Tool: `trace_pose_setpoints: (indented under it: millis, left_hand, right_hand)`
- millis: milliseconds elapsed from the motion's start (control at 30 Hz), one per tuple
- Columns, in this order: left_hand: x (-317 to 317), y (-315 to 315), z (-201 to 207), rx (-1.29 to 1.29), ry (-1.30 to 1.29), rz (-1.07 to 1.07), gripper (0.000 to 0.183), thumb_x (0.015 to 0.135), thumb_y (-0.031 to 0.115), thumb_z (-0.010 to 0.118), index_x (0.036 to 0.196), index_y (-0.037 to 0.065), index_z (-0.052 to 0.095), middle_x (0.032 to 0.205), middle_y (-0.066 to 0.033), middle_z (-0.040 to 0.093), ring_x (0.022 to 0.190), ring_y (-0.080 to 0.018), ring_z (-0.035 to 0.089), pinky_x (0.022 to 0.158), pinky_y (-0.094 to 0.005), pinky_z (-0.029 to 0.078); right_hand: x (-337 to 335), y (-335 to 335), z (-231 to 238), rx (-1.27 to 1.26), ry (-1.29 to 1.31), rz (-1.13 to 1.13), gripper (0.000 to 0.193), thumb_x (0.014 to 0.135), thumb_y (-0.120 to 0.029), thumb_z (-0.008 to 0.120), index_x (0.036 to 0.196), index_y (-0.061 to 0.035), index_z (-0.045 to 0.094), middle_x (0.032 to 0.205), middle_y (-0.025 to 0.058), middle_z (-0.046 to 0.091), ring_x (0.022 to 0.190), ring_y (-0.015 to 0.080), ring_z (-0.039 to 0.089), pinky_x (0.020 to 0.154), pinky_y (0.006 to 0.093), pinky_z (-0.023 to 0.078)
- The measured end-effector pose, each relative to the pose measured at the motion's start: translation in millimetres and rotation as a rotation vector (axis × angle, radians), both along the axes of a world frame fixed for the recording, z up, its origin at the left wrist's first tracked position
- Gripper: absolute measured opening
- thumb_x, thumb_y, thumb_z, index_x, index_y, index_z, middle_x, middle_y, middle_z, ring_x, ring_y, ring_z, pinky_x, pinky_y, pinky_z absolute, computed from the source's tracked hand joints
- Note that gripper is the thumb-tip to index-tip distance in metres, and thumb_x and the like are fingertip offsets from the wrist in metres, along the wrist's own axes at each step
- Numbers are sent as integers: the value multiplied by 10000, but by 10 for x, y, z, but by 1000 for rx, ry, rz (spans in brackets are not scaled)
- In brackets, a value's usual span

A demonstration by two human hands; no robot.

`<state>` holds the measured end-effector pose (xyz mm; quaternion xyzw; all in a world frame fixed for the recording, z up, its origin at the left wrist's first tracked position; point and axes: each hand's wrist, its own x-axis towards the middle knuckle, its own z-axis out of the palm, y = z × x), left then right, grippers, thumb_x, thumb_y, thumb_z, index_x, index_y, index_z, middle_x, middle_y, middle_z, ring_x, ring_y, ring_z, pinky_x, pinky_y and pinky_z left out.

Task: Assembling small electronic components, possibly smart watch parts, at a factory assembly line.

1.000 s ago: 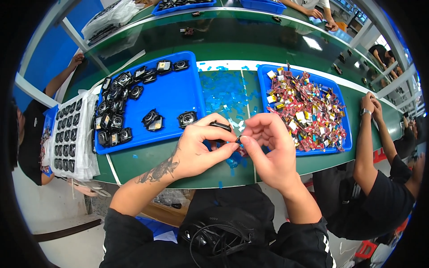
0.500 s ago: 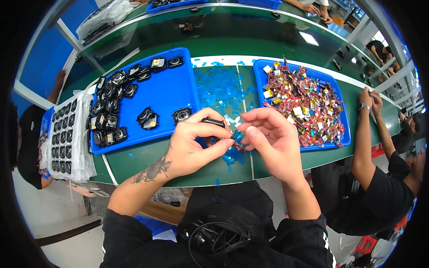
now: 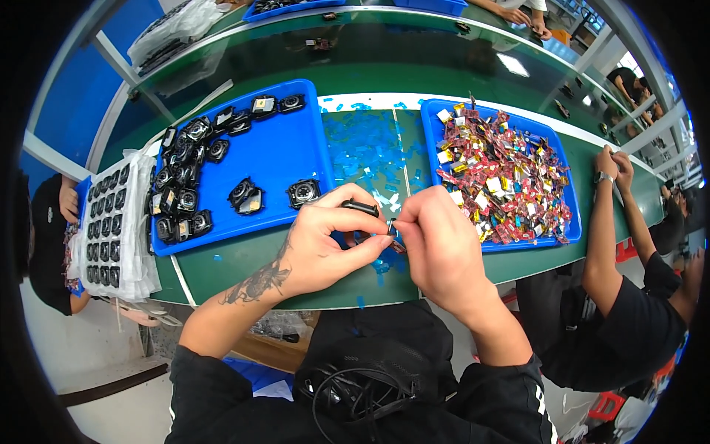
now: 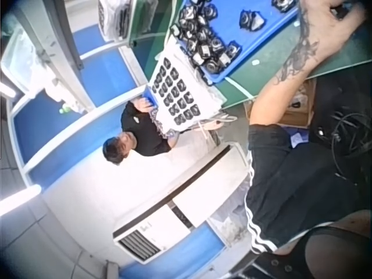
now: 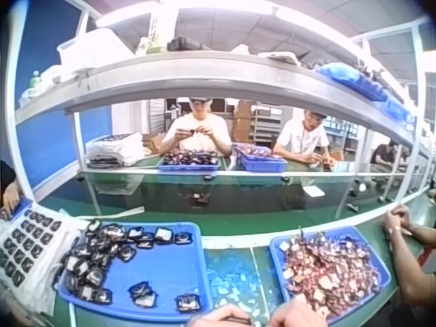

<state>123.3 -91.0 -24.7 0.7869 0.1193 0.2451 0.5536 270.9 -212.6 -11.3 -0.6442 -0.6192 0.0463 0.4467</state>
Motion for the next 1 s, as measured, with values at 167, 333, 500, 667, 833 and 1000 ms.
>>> trace_pose_setpoints:
  millis: [167,333,500,667,833,1000]
  left_hand:
    - [26,42,-61,-91,-50,3,128,777,99,722,887,33,723,918,-58,615,756,-113,610,567,-242,478]
    - [28,75,-58,-203,-61,12,140,809,111,725,894,1,715,922,-52,619,758,-80,591,608,-215,464]
    - [7,107,11,-347,-14,-61,103,823,54,715,883,-28,705,917,-66,639,836,-117,597,737,-248,472]
    - [-3,120,28,-429,8,-198,122,862,58,673,950,-21,698,950,-73,649,870,-118,600,770,-251,477]
    - [27,54,35,-562,-100,16,317,903,-6,542,1214,25,488,1060,-98,596,804,-119,587,694,-243,484]
    - [48,119,-119,-325,-151,125,407,893,-59,474,1258,88,368,1116,-120,537,727,-95,559,622,-215,455]
  right_hand:
    - [-53,13,-89,261,-403,7,236,704,57,690,876,-17,548,794,121,580,652,266,590,524,348,472]
    - [-11,-40,-62,190,-163,7,210,742,116,629,880,-11,534,804,122,576,688,258,580,581,318,475]
    - [69,26,18,-132,411,27,234,866,60,563,1090,30,622,1008,101,588,849,140,574,713,260,479]
    - [55,32,-99,-44,878,311,151,913,0,555,1036,42,631,1051,99,595,905,120,580,779,254,486]
    - [26,58,-99,228,1028,130,100,968,-110,529,1007,-18,529,965,101,618,856,123,601,704,244,497]
    - [91,-50,-9,-48,783,18,159,946,-64,555,1062,26,616,906,36,619,780,69,562,685,215,465]
